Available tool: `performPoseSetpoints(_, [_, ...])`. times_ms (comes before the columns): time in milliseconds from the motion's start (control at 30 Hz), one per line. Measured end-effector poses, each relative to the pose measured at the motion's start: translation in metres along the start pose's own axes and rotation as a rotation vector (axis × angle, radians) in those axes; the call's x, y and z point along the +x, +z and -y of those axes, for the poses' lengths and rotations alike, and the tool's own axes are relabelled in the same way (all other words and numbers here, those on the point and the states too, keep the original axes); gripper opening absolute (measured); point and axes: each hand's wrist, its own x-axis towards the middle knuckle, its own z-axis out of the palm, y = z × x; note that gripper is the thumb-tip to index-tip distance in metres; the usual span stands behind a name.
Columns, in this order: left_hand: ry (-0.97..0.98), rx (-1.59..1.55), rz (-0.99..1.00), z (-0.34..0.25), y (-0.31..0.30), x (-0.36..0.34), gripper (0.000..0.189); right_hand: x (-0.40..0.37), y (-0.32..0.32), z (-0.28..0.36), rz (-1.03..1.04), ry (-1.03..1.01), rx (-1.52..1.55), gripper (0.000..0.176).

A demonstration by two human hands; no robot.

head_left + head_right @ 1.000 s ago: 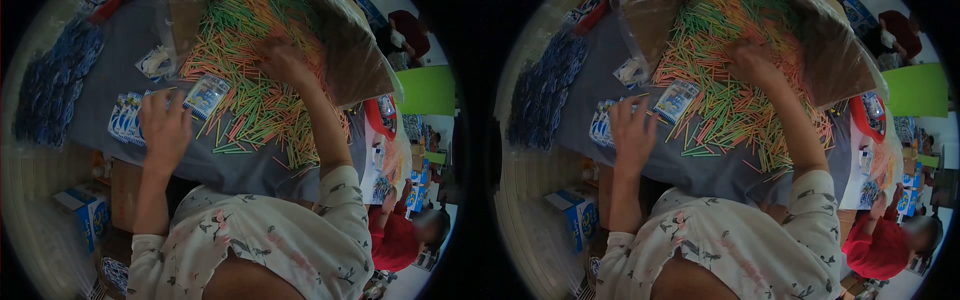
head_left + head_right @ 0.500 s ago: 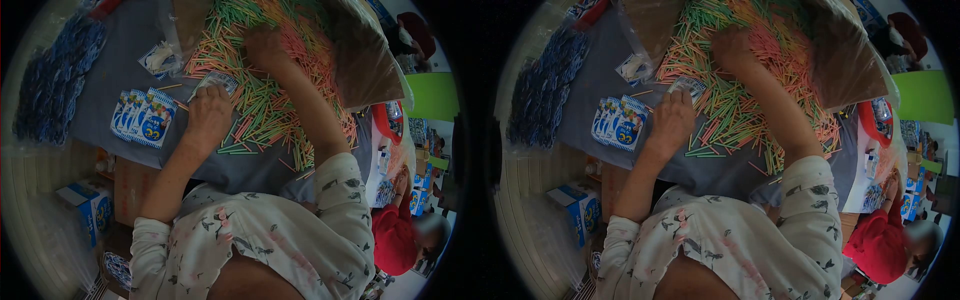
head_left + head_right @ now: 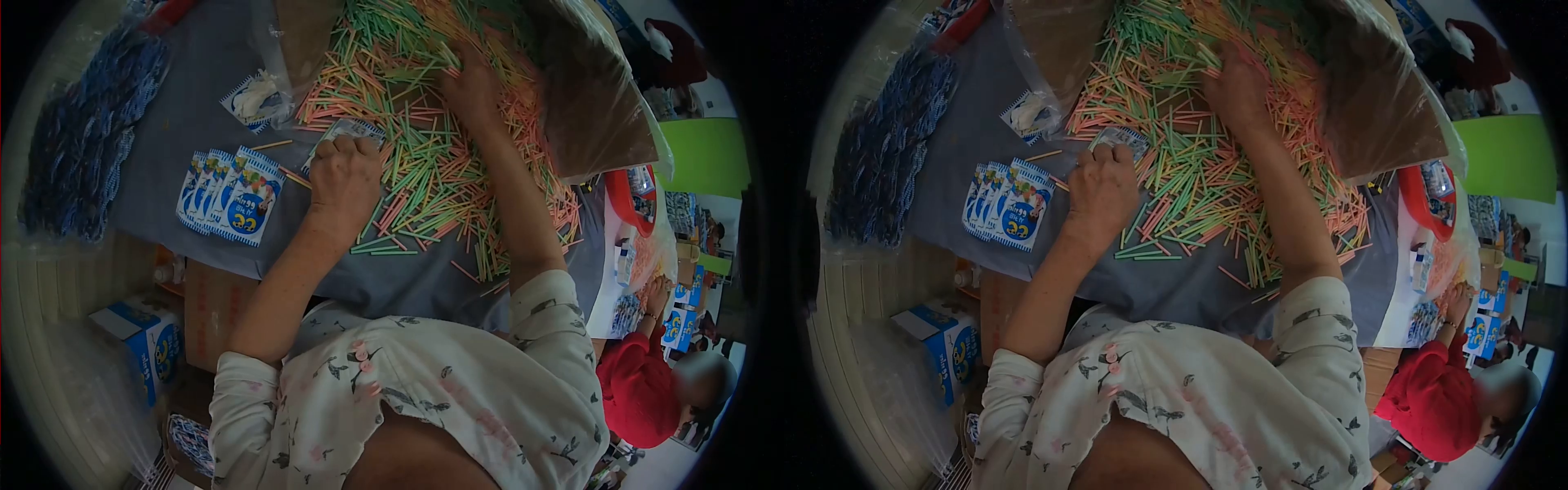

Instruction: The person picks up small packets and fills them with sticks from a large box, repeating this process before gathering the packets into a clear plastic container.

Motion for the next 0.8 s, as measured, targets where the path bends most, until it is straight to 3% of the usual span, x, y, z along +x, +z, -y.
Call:
performPoseSetpoints(67, [0.024,0.036,-0.011,0.008,0.002,-0.002,0.014,0.002,-0.001,-0.001,-0.001,0.077,0.129,0.032])
performPoseSetpoints(167, [0.032,-0.094,-0.133,0.021,0.003,-0.005,0.011,0.008,-0.015,-0.003,0.287,0.459,0.589,0.032])
performPoseSetpoints(267, [0.136,-0.052,-0.201,0.022,0.001,-0.012,0.006,0.001,-0.001,-0.005,0.353,0.42,0.536,0.038])
performPoseSetpoints(300, [0.149,-0.058,-0.201,0.021,0.003,-0.014,0.006,-0.01,0.021,-0.018,0.164,0.086,0.394,0.037])
performPoseSetpoints(367, [0.15,-0.058,-0.214,0.024,0.004,-0.013,0.005,-0.007,0.025,-0.022,-0.026,-0.261,0.246,0.037])
performPoseSetpoints(433, [0.185,-0.138,-0.245,0.028,0.005,-0.018,0.006,-0.005,-0.007,-0.007,0.432,0.349,0.592,0.031])
performPoseSetpoints(467, [0.182,-0.139,-0.243,0.03,0.006,-0.02,0.006,-0.005,-0.015,0.006,0.436,0.35,0.591,0.031])
performPoseSetpoints(567, [0.205,-0.144,-0.279,0.031,0.007,-0.022,0.006,-0.001,-0.021,0.023,0.145,0.271,0.81,0.03])
performPoseSetpoints(633, [0.184,-0.162,-0.257,0.028,0.003,-0.023,0.005,0.0,-0.013,0.008,0.215,0.424,1.45,0.027])
performPoseSetpoints(767, [0.123,-0.156,-0.249,0.023,-0.001,-0.025,0.004,-0.008,-0.017,0.011,0.194,0.516,1.413,0.024])
performPoseSetpoints(800, [0.115,-0.174,-0.232,0.024,-0.001,-0.025,0.003,-0.007,-0.021,0.021,0.073,0.571,1.314,0.022])
